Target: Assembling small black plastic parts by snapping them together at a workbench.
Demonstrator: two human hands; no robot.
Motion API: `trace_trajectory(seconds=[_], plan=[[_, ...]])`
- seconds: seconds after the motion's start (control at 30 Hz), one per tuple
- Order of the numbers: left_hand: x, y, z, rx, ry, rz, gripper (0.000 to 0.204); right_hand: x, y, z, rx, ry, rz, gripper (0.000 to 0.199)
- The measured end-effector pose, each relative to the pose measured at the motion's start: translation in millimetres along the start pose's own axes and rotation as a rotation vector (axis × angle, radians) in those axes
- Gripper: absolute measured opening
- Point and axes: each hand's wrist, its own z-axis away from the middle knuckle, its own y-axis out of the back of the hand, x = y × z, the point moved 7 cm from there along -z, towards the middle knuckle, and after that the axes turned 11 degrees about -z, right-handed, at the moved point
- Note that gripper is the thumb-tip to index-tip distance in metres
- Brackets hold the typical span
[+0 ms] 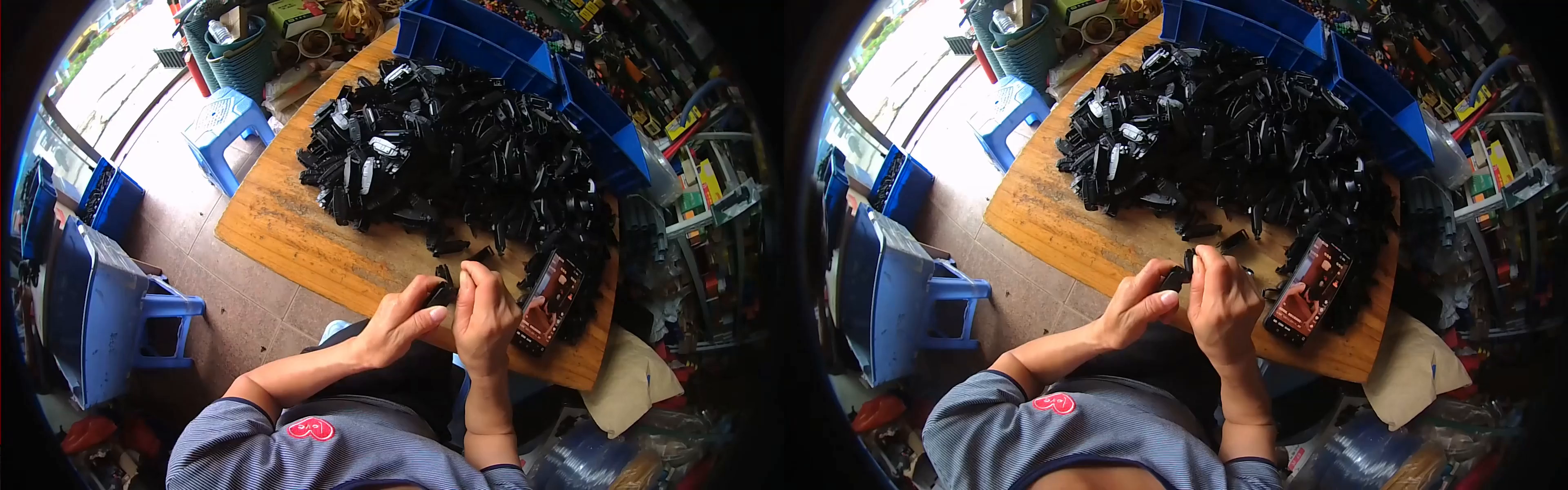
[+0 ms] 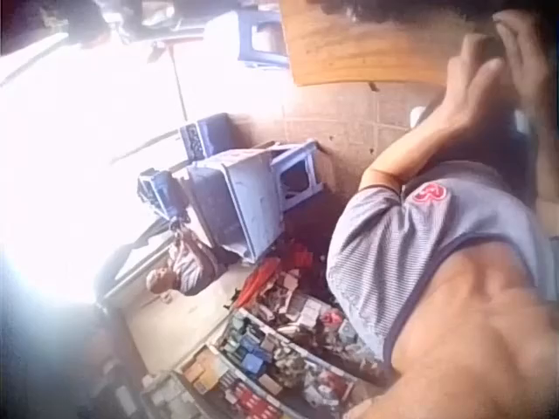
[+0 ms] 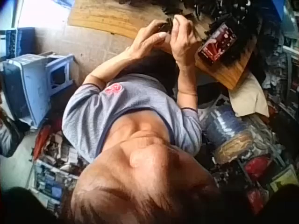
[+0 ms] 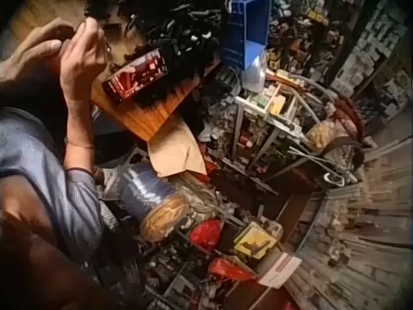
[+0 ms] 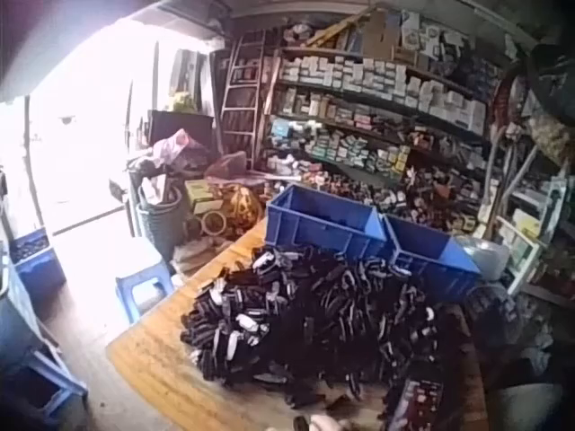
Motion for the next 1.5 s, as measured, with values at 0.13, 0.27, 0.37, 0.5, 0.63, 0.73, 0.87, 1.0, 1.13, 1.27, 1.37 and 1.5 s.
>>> trace_trajectory(seconds=[0.13, 0.27, 0.37, 0.5, 0.63, 0.73, 0.87, 1.0, 1.13, 1.27, 1.37, 1.5], plan=[[9.4, 15.2, -9.5, -0.002, -0.017, 0.060, 0.035, -16.6, -0.1, -7.8, -0.106, 0.062, -0.201, 0.022], [10.2, 13.4, -9.9, 0.115, -0.258, -0.187, 0.035, -10.0, -3.7, -4.3, -0.120, 0.027, -0.275, 0.022], [8.7, 12.5, -7.7, 0.082, -0.198, -0.185, 0.034, -7.6, -8.0, -0.5, -0.089, 0.065, -0.209, 0.020], [10.4, 8.6, -1.4, -0.056, -0.088, -0.253, 0.033, 2.9, -3.6, 0.9, -0.058, -0.075, -0.088, 0.014], [9.7, -6.7, 5.1, -0.059, -0.226, -0.285, 0.035, 14.9, 12.0, -1.4, 0.070, -0.111, -0.158, 0.013], [-2.9, 8.4, 2.4, -0.015, -0.007, -0.148, 0.039, 10.8, 9.4, 1.9, 0.026, -0.217, -0.370, 0.015], [4.6, 11.6, 0.3, -0.035, -0.019, 0.083, 0.039, 14.5, 7.7, -0.9, 0.046, -0.226, -0.423, 0.020], [5.6, 17.4, -0.9, -0.055, -0.082, 0.320, 0.039, 17.5, 6.2, -3.2, 0.051, -0.295, -0.654, 0.033], [13.7, 33.8, 4.2, 0.018, -0.085, 0.368, 0.040, 19.6, -8.4, 7.9, -0.112, -0.381, -0.858, 0.033], [17.3, 50.3, 9.7, 0.056, -0.117, 0.364, 0.042, 9.1, -44.8, 37.2, -0.422, -0.327, -0.940, 0.029], [19.6, 59.2, 15.1, 0.073, -0.127, 0.366, 0.045, -22.7, -57.4, 40.6, -0.530, -0.132, -0.810, 0.027], [17.6, 66.0, 18.5, 0.042, -0.110, 0.529, 0.050, -45.9, -71.0, 47.4, -0.562, 0.047, -0.389, 0.022]])
